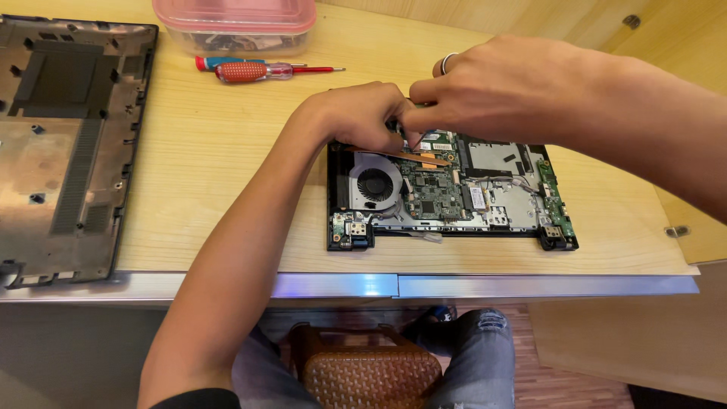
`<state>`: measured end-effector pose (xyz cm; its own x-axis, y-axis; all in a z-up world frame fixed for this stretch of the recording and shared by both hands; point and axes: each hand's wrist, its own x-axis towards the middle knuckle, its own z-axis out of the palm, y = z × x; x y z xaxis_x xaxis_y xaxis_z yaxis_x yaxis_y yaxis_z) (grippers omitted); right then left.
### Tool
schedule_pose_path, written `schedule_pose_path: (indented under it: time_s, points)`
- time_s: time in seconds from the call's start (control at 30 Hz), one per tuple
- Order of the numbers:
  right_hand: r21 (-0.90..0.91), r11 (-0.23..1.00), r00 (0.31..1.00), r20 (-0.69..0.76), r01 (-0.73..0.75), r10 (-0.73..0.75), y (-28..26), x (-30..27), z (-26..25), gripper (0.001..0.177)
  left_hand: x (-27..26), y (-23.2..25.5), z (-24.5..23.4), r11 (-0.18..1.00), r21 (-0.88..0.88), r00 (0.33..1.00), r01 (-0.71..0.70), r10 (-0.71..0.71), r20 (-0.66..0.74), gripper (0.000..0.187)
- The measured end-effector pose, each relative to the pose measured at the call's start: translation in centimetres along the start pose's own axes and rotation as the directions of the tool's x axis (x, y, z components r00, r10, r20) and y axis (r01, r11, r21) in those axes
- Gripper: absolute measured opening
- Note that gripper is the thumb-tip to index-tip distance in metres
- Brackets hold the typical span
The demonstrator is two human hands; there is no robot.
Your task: The person removes the bottom cover of a laptop and places it on the desk. They then use a screwdriver to loosen and remove screws from the motherboard area, focusing on the cooling system and internal components.
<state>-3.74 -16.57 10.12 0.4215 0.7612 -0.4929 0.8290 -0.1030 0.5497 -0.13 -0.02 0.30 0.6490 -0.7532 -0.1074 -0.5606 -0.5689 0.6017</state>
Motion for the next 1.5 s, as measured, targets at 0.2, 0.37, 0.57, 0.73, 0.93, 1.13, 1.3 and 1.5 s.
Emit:
schedule_pose_path:
  time_s: [0.2, 0.37, 0.57, 0.73, 0.93, 1.13, 1.3, 1.5]
  points:
    - [0.148, 0.843, 0.779, 0.489, -0.518, 0.393, -1.1, 0.7, -3.5, 0.062, 0.0, 0.0, -0.1, 0.997, -0.075, 0.999, -0.033, 0.034, 0.009, 0.031]
    - [0.066, 0.889, 0.832, 0.39, -0.452, 0.394, -0.1, 1.5, 0.1, 0.036, 0.8, -1.0, -0.1, 0.997, -0.076, 0.998, -0.031, 0.034, 0.049, 0.038]
    - [-0.061, 0.948, 0.93, 0.181, -0.313, 0.319, -1.0, 2.5, 0.2, 0.018, 0.0, 0.2, -1.1, 0.994, -0.025, 0.99, 0.106, -0.103, 0.097, 0.038]
    - [-0.072, 0.983, 0.986, -0.019, -0.169, 0.168, -0.7, 1.8, 0.3, 0.015, 0.3, -0.6, -0.7, 0.997, 0.008, 0.995, 0.073, -0.074, 0.068, 0.036]
    - [-0.051, 0.997, 0.987, -0.14, 0.066, -0.072, 0.7, -0.2, 1.5, 0.016, 0.6, -0.8, -0.7, 1.0, 0.005, 0.998, -0.009, 0.009, 0.059, 0.039]
    - [-0.219, 0.975, 0.894, -0.429, 0.036, -0.129, -0.3, -0.2, 2.5, 0.011, 0.1, -0.2, -0.8, 0.999, -0.044, 0.998, -0.003, 0.005, 0.066, 0.036]
    - [0.115, 0.955, 0.96, 0.092, -0.275, 0.265, -0.8, 0.6, 0.3, 0.061, 0.7, -1.2, -0.3, 0.986, -0.14, 0.993, -0.089, 0.098, 0.061, 0.041]
    - [-0.083, 0.991, 0.985, -0.14, -0.109, 0.097, 0.2, 0.6, 1.8, 0.013, 0.1, -0.5, -0.6, 0.998, -0.055, 0.999, -0.018, 0.02, 0.028, 0.036]
